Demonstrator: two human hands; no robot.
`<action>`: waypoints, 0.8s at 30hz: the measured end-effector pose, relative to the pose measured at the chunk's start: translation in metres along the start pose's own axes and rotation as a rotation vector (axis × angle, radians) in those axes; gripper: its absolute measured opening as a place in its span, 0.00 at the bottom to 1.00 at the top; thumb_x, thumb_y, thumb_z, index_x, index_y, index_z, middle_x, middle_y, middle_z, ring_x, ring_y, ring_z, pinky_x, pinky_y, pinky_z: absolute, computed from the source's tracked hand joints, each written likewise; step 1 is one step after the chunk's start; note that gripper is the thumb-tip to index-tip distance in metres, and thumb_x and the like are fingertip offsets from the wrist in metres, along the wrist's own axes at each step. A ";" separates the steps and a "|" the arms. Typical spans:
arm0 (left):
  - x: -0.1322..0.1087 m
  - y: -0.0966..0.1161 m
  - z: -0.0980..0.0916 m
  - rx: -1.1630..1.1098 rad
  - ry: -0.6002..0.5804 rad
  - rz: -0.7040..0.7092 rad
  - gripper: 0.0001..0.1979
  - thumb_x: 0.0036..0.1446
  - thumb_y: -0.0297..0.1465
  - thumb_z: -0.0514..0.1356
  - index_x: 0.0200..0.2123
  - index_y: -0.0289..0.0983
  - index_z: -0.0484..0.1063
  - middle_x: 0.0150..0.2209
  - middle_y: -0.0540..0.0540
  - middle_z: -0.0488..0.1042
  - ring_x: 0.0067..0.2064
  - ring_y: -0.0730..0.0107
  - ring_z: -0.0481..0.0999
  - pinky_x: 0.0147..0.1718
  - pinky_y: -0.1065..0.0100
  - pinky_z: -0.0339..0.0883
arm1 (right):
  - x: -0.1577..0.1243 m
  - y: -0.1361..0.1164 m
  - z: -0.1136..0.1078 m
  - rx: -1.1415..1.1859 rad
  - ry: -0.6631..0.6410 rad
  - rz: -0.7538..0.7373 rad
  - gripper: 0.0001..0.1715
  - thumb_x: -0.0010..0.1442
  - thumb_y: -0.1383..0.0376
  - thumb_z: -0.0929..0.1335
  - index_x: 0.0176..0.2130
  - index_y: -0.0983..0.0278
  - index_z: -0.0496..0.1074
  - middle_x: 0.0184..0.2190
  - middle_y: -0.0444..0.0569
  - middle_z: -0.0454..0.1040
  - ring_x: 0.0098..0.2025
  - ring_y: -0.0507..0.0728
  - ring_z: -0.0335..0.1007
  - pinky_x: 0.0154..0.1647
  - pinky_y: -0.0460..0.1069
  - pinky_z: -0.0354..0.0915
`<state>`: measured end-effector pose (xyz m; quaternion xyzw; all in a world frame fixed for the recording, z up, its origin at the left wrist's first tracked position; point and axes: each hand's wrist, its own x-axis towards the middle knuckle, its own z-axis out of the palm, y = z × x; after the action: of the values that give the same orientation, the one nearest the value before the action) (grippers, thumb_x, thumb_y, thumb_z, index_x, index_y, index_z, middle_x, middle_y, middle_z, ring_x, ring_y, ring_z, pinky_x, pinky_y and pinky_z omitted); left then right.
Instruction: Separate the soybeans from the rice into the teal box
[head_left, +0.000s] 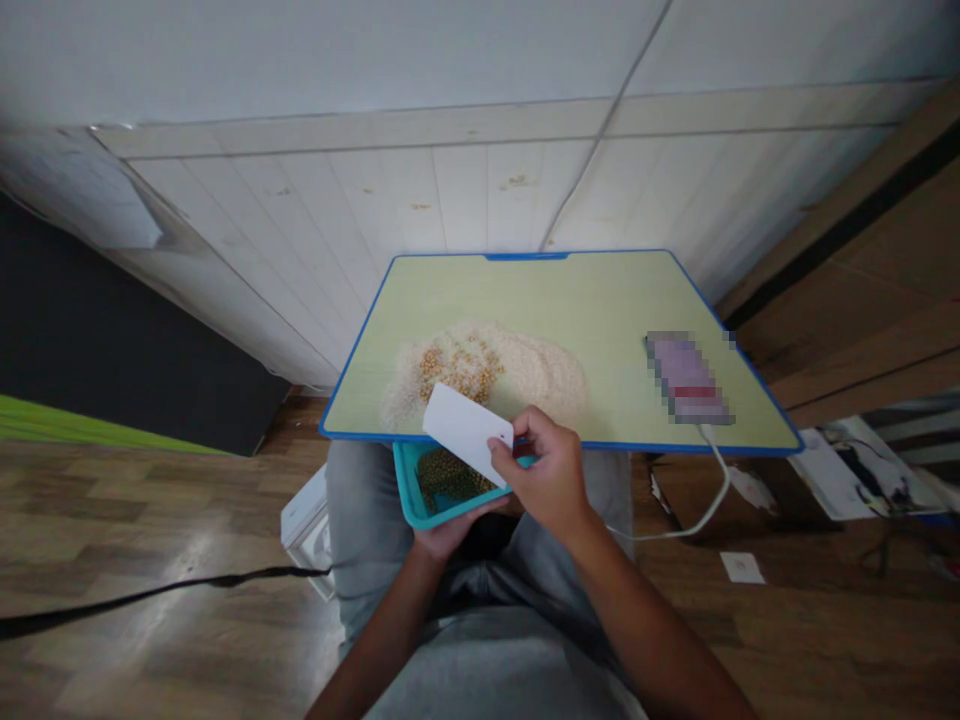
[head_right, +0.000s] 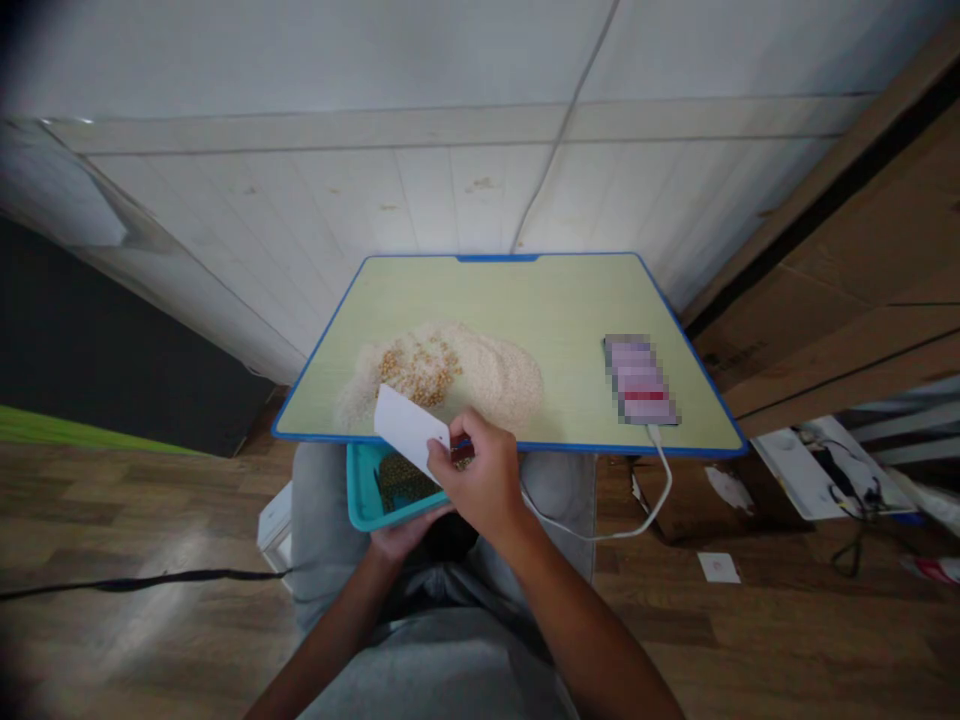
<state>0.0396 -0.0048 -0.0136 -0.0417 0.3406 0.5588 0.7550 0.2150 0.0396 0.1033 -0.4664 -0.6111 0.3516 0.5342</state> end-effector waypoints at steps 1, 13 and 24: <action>-0.001 0.000 0.001 0.006 0.000 0.002 0.24 0.65 0.52 0.68 0.55 0.46 0.86 0.67 0.40 0.84 0.71 0.29 0.78 0.64 0.25 0.77 | -0.002 0.000 -0.001 -0.007 0.034 0.007 0.13 0.60 0.60 0.73 0.29 0.57 0.67 0.22 0.38 0.72 0.23 0.51 0.70 0.26 0.45 0.68; -0.003 0.001 0.011 0.021 0.055 -0.041 0.27 0.65 0.57 0.65 0.56 0.46 0.86 0.68 0.38 0.83 0.76 0.24 0.71 0.69 0.16 0.66 | 0.000 0.014 -0.045 -0.041 0.210 0.120 0.18 0.59 0.59 0.76 0.29 0.57 0.65 0.20 0.36 0.66 0.22 0.51 0.63 0.23 0.45 0.58; -0.002 -0.003 0.012 -0.083 0.108 -0.050 0.32 0.74 0.57 0.52 0.65 0.46 0.81 0.70 0.37 0.81 0.81 0.27 0.62 0.76 0.16 0.45 | 0.004 0.008 -0.052 0.014 0.389 0.085 0.16 0.59 0.59 0.79 0.31 0.57 0.69 0.24 0.41 0.74 0.26 0.54 0.71 0.26 0.47 0.66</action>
<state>0.0478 -0.0019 -0.0042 -0.1116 0.3564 0.5504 0.7467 0.2676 0.0423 0.1062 -0.5473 -0.4734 0.2814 0.6302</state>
